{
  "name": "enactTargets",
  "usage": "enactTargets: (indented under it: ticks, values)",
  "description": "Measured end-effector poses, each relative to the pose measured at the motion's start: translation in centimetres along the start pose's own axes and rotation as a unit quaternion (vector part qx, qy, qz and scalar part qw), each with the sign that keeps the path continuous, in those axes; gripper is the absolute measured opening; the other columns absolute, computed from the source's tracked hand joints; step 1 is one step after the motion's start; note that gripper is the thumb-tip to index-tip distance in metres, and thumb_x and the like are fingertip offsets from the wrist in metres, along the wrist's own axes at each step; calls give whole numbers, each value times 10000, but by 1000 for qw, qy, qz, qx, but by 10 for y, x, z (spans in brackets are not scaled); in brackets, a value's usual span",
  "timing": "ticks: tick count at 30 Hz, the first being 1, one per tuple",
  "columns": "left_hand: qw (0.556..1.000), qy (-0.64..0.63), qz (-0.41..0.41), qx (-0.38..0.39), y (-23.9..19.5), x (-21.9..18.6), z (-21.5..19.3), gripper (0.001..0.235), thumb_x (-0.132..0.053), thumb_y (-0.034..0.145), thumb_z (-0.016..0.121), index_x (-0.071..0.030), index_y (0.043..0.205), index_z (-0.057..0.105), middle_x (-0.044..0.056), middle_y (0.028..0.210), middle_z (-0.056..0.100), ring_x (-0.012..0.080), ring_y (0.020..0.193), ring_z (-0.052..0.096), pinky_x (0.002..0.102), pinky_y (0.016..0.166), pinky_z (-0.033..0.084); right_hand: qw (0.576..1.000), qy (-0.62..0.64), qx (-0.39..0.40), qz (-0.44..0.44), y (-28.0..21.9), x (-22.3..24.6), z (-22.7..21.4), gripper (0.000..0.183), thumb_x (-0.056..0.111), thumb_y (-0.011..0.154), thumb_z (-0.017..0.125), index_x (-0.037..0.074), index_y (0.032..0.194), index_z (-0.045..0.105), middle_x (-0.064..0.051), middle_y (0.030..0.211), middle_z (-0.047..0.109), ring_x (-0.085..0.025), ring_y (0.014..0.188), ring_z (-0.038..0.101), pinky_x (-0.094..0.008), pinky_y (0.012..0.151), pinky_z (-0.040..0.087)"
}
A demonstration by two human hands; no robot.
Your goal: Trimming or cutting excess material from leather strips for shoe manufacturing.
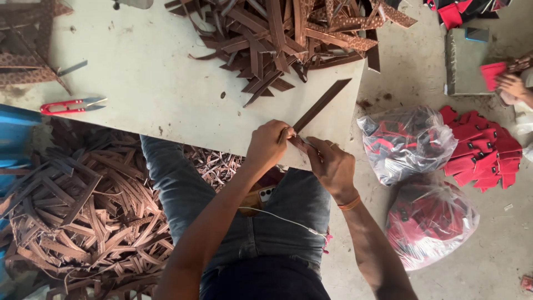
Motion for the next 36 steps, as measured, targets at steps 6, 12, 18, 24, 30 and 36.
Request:
enactTargets:
  ticks: [6, 12, 18, 24, 30, 36]
  values:
    - [999, 38, 4, 7, -6, -11, 0, 129, -141, 981, 638, -32, 990, 706, 145, 977, 720, 338, 808, 718, 425, 704, 566, 999, -5, 7, 34, 1, -1, 2, 179, 194, 948, 741, 70, 1074, 713, -102, 767, 709, -259, 628, 695, -365, 543, 525]
    - [998, 41, 37, 9, -12, -8, 2, 104, -104, 969, 636, -29, 997, 702, 145, 1017, 718, 332, 811, 723, 416, 720, 579, 998, -52, 32, 27, 10, 5, 5, 167, 243, 952, 768, 93, 1005, 717, -103, 686, 670, -281, 546, 647, -392, 491, 482]
    - [977, 117, 179, -21, -33, -12, 18, 167, -80, 931, 628, 12, 1064, 667, 192, 1109, 695, 356, 845, 719, 429, 750, 585, 999, -28, 27, 3, 14, 5, 12, 138, 248, 970, 759, 113, 974, 731, -87, 696, 681, -271, 571, 660, -391, 499, 475]
    - [999, -8, 9, -39, -14, 4, 3, 128, -122, 1004, 622, -25, 1027, 702, 160, 984, 739, 337, 843, 743, 418, 729, 593, 999, 50, 3, 19, 3, -5, 8, 165, 211, 961, 755, 82, 1054, 713, -103, 819, 714, -244, 682, 717, -335, 580, 543]
    - [999, 8, 21, -25, -14, -6, 1, 123, -112, 996, 619, -19, 999, 700, 166, 969, 735, 357, 837, 729, 436, 725, 579, 999, -38, 36, -1, 7, 0, 7, 174, 224, 926, 780, 78, 1005, 726, -88, 733, 699, -264, 604, 677, -371, 525, 501]
    - [999, 13, 29, -11, -12, -1, 3, 119, -110, 996, 612, -11, 1013, 674, 169, 983, 725, 348, 817, 731, 429, 723, 585, 996, -59, 63, 0, 9, -2, 8, 148, 243, 947, 761, 104, 977, 722, -88, 673, 665, -282, 550, 640, -403, 489, 469]
Point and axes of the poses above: each hand's wrist, its own y-axis towards the middle knuckle, its own z-axis out of the palm, x = y × z, the point moved 4 cm from there along y, towards the middle knuckle
